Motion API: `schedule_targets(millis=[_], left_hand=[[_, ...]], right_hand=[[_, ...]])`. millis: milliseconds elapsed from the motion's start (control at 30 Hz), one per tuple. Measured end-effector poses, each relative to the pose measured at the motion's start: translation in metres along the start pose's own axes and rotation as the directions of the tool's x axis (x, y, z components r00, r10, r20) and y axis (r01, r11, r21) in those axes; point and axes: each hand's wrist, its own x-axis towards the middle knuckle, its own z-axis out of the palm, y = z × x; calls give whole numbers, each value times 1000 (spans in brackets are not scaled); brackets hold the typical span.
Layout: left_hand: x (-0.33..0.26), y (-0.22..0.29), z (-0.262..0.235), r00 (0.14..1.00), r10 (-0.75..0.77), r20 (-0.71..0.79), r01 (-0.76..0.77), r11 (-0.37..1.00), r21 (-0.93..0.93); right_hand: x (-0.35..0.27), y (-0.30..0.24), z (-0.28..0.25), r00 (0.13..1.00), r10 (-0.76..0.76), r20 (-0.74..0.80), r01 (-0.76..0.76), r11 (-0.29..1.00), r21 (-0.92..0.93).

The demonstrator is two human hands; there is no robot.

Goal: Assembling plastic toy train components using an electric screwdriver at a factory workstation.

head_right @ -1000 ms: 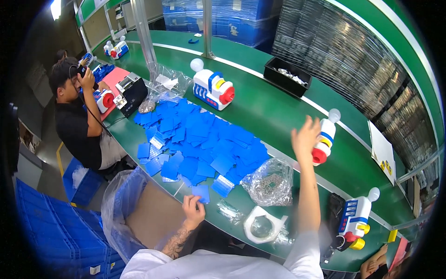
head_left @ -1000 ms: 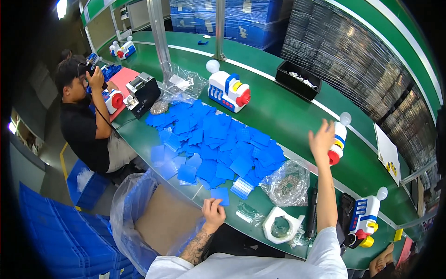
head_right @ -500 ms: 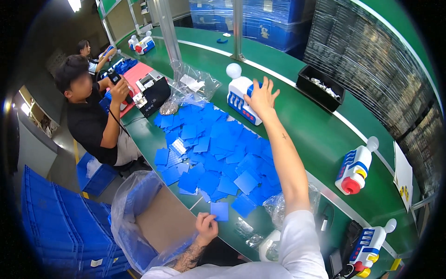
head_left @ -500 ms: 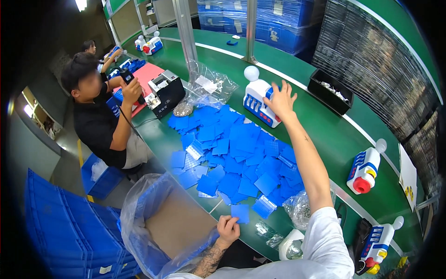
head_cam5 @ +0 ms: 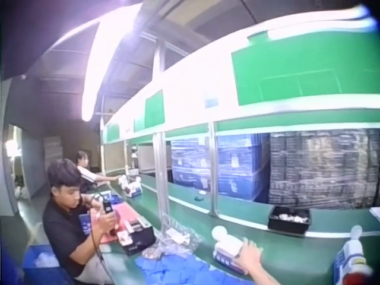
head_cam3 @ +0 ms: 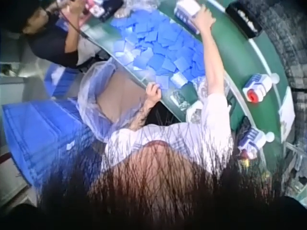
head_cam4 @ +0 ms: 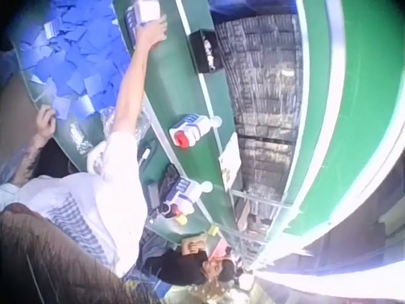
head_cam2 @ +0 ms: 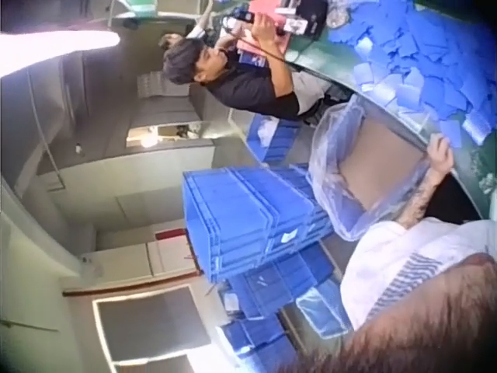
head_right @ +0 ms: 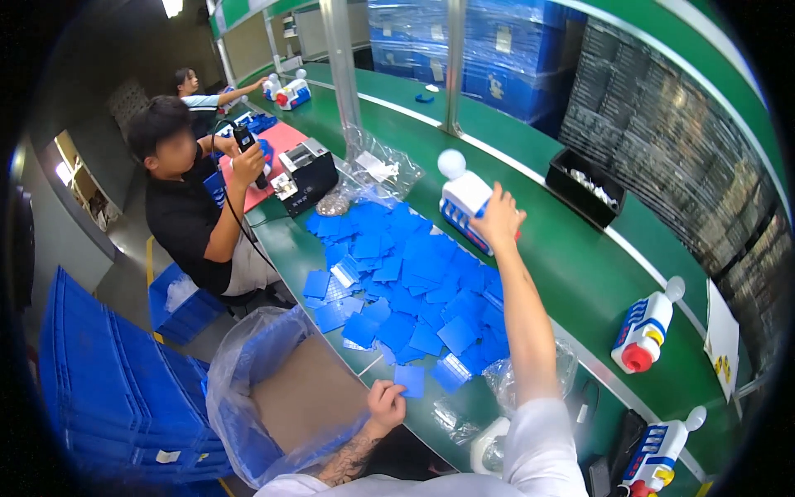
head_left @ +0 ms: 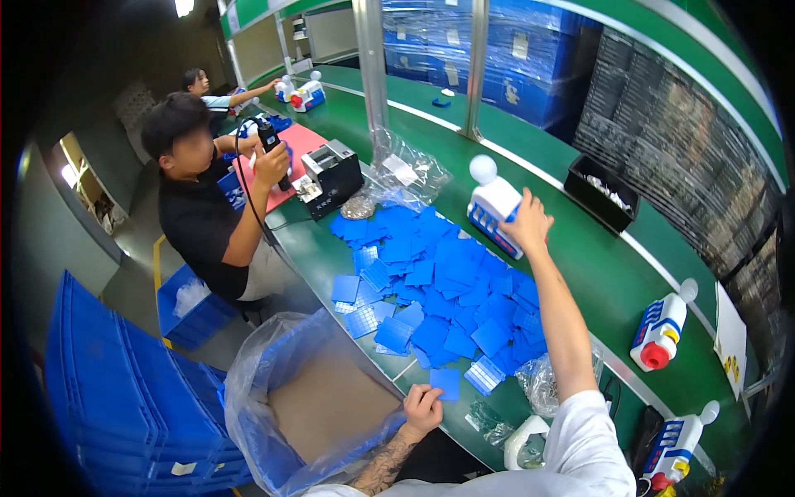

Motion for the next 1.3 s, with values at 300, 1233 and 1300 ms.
schedule_targets(millis=[300, 1233, 1300], left_hand=[[1, 8, 2, 999, -33, -4, 32, 998, -56], [66, 176, -9, 393, 96, 915, 909, 112, -402], [65, 187, -7, 448, 94, 889, 854, 249, -457]], right_hand=[[-108, 86, -38, 950, 58, -308, 76, 911, 405], [-466, 103, -216, 900, 168, 402, -327, -349, 878], [-455, 99, -206, 803, 332, 495, -410, -296, 863]])
